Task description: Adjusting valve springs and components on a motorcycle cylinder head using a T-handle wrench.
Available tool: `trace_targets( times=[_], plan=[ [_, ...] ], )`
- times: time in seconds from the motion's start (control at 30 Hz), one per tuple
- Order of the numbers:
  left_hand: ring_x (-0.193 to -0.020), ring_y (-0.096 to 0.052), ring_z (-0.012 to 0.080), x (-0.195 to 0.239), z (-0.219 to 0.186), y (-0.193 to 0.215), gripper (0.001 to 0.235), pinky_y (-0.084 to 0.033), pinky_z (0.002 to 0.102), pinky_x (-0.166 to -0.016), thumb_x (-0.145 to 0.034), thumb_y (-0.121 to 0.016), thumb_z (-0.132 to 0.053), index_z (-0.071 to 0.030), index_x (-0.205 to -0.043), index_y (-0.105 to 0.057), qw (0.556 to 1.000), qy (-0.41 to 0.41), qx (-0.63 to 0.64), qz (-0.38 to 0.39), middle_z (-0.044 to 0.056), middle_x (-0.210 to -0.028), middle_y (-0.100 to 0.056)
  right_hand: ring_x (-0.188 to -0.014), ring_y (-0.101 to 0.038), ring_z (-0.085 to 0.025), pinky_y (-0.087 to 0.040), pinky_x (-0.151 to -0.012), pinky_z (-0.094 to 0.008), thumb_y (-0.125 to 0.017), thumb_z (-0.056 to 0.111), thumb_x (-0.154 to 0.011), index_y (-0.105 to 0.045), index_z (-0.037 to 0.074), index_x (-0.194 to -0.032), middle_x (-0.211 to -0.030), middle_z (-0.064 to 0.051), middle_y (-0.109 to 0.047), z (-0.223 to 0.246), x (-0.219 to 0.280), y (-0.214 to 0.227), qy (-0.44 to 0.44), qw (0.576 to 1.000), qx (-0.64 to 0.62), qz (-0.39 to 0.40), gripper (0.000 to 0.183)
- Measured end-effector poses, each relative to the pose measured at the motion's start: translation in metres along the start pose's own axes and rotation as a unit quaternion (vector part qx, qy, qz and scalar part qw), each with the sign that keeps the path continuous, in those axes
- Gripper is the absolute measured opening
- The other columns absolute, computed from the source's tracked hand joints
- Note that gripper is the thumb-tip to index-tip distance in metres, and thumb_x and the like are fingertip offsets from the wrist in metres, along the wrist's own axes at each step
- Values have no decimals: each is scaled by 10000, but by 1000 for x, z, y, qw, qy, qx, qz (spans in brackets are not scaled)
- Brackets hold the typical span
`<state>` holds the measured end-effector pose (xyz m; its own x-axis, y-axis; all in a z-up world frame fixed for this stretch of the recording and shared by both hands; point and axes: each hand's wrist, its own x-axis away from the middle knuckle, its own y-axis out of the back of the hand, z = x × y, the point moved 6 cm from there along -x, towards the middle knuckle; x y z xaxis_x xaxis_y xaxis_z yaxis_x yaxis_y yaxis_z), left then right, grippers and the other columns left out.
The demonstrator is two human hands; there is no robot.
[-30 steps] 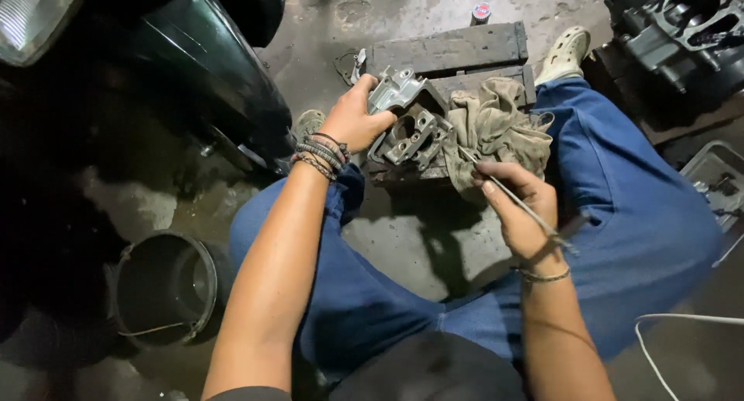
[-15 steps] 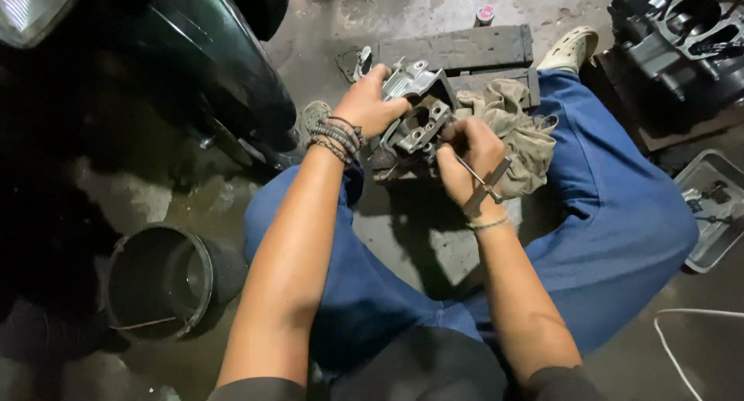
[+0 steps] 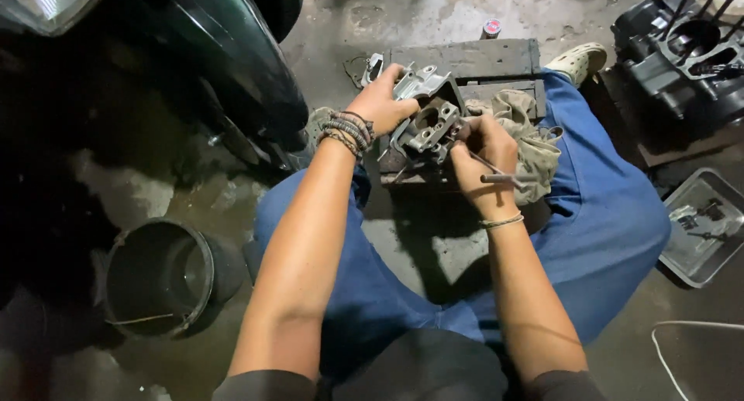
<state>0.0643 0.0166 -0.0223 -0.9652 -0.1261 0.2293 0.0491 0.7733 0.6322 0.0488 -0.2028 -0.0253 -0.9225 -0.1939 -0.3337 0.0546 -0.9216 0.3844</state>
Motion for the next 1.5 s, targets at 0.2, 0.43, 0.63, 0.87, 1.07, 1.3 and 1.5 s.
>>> trace_targets(
  times=[0.2,0.43,0.63,0.87,1.07,1.3,1.5],
  plan=[
    [-1259,-580,415,-2,4,3,563,-476,521,-1071,-838,-672,-325,-137,-1353,-547,999,-49,5,18,186,-1321,-645,-716,-659,-190,-522,-653,-335,-635,1,-813,-685,121,-850,-707,-85,-636,-5,9,-4,-68,994,-59,56,135],
    [-1273,-585,377,-10,19,13,630,-466,490,-1096,-869,-667,-356,-125,-1432,-507,999,-31,-30,21,190,-1346,-642,-745,-662,-155,-537,-676,-303,-679,20,-826,-728,128,-909,-752,-84,-678,-2,20,11,-101,992,-58,44,145],
    [-1319,-562,330,-30,34,5,721,-450,457,-1138,-840,-655,-337,-189,-1508,-428,997,18,-52,55,146,-1412,-607,-784,-677,-213,-562,-705,-350,-694,-21,-829,-713,52,-944,-807,-161,-685,-7,20,1,-60,994,-89,16,138],
    [-1325,-551,371,-24,16,8,717,-442,476,-1135,-835,-664,-329,-166,-1500,-453,998,13,-54,40,177,-1424,-591,-723,-681,-289,-550,-628,-347,-709,-23,-753,-690,101,-859,-779,-99,-647,4,24,-10,39,998,-23,-32,164],
    [-1300,-570,367,-24,13,5,662,-446,467,-1135,-836,-626,-342,-212,-1473,-503,998,-1,-64,23,163,-1392,-618,-675,-640,-344,-516,-571,-387,-650,-39,-754,-651,92,-822,-723,-116,-600,39,20,-12,79,996,12,-46,147],
    [-1283,-596,321,-24,20,-1,675,-447,462,-1127,-834,-655,-419,-276,-1470,-481,994,0,-103,22,102,-1370,-645,-750,-702,-258,-520,-695,-349,-636,37,-817,-693,129,-867,-787,-112,-689,-11,27,-17,-66,997,-41,-21,119],
    [-1281,-598,313,-28,21,-4,646,-460,461,-1119,-849,-634,-426,-297,-1465,-490,995,-1,-100,21,92,-1365,-652,-720,-685,-235,-519,-687,-345,-600,10,-801,-698,106,-827,-745,-116,-682,-2,31,-19,-58,996,-61,-5,140]
  ],
)
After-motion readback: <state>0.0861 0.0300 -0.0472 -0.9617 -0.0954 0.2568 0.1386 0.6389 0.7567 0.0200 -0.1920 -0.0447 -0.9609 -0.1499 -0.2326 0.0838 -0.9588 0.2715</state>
